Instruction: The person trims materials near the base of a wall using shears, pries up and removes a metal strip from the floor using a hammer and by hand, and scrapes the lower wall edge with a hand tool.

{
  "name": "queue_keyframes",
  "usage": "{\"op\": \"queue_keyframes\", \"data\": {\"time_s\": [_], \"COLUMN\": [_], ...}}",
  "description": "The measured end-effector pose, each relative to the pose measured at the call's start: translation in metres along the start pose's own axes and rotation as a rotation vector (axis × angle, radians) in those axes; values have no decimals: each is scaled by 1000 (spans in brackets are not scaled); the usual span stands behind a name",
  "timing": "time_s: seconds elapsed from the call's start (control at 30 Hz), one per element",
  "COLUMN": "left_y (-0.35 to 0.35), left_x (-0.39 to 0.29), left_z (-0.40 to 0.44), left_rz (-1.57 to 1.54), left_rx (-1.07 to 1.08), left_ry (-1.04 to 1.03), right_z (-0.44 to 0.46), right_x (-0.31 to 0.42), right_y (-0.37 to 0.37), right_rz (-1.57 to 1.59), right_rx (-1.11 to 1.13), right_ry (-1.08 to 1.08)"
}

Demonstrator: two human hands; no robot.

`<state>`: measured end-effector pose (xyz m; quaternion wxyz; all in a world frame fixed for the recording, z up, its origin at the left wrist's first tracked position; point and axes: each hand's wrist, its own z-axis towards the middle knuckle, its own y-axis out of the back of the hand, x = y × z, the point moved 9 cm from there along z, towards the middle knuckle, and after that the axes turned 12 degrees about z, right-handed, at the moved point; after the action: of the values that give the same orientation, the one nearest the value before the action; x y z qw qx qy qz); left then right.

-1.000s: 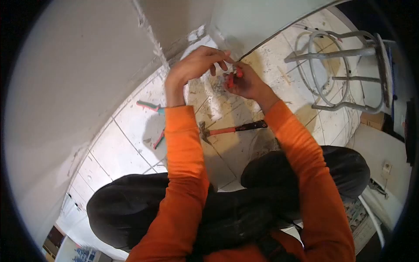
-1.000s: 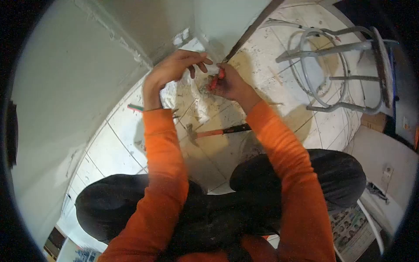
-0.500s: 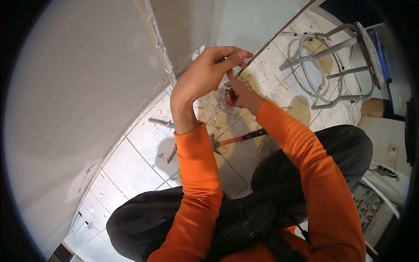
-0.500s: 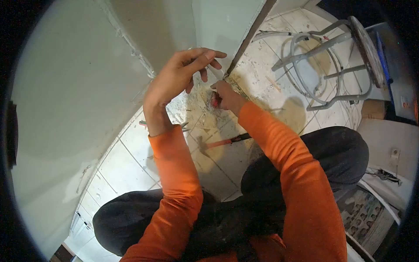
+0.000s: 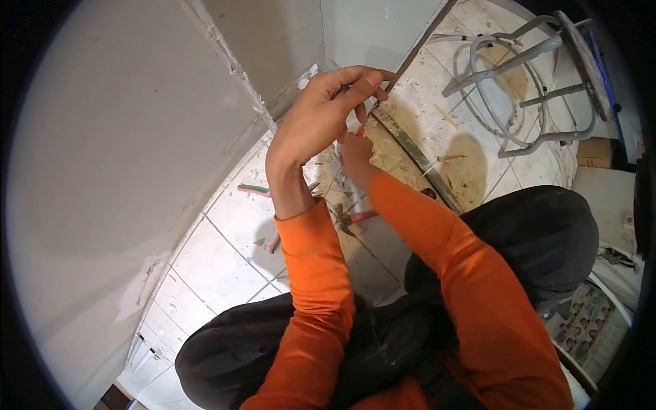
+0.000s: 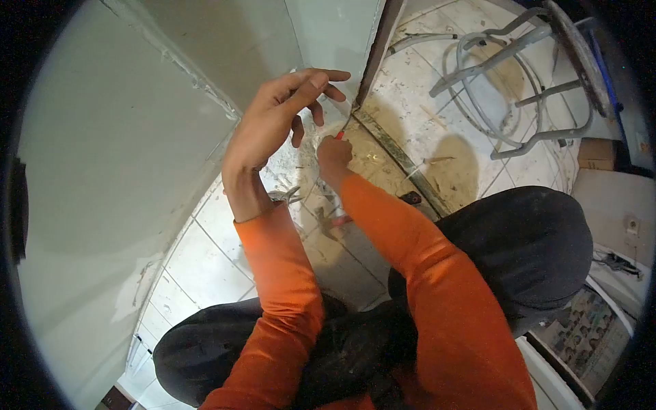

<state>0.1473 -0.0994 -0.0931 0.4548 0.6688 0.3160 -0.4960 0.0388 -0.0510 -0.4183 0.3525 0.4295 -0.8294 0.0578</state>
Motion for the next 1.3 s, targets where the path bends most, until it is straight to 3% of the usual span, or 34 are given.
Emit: {"op": "queue_keyframes", "data": {"time_s": [0.23, 0.43, 0.57, 0.67, 0.77, 0.87, 0.97, 1.07, 1.3], "left_y": [1, -5, -4, 3, 5, 7, 10, 11, 16], "left_x": [3, 11, 24, 30, 30, 29, 25, 22, 22], "left_z": [7, 15, 18, 21, 23, 26, 27, 25, 16], "left_rz": [-52, -88, -112, -107, -131, -141, -134, -123, -116], "left_rx": [1, 4, -9, -9, -9, -30, -62, -95, -150], "left_ry": [-26, -72, -78, -57, -52, -92, -161, -218, -198], "right_z": [30, 48, -1, -7, -15, 9, -19, -34, -7], "right_x": [-12, -9, -5, -14, 0, -6, 14, 35, 7], "right_y": [4, 22, -2, -12, 3, 13, 23, 32, 10], "right_rz": [167, -141, 299, 365, 211, 238, 219, 47, 129], "right_rx": [306, 272, 184, 224, 344, 561, 577, 573, 397], "right_ry": [-136, 79, -19, -98, -186, -372, -463, -349, -152]}}
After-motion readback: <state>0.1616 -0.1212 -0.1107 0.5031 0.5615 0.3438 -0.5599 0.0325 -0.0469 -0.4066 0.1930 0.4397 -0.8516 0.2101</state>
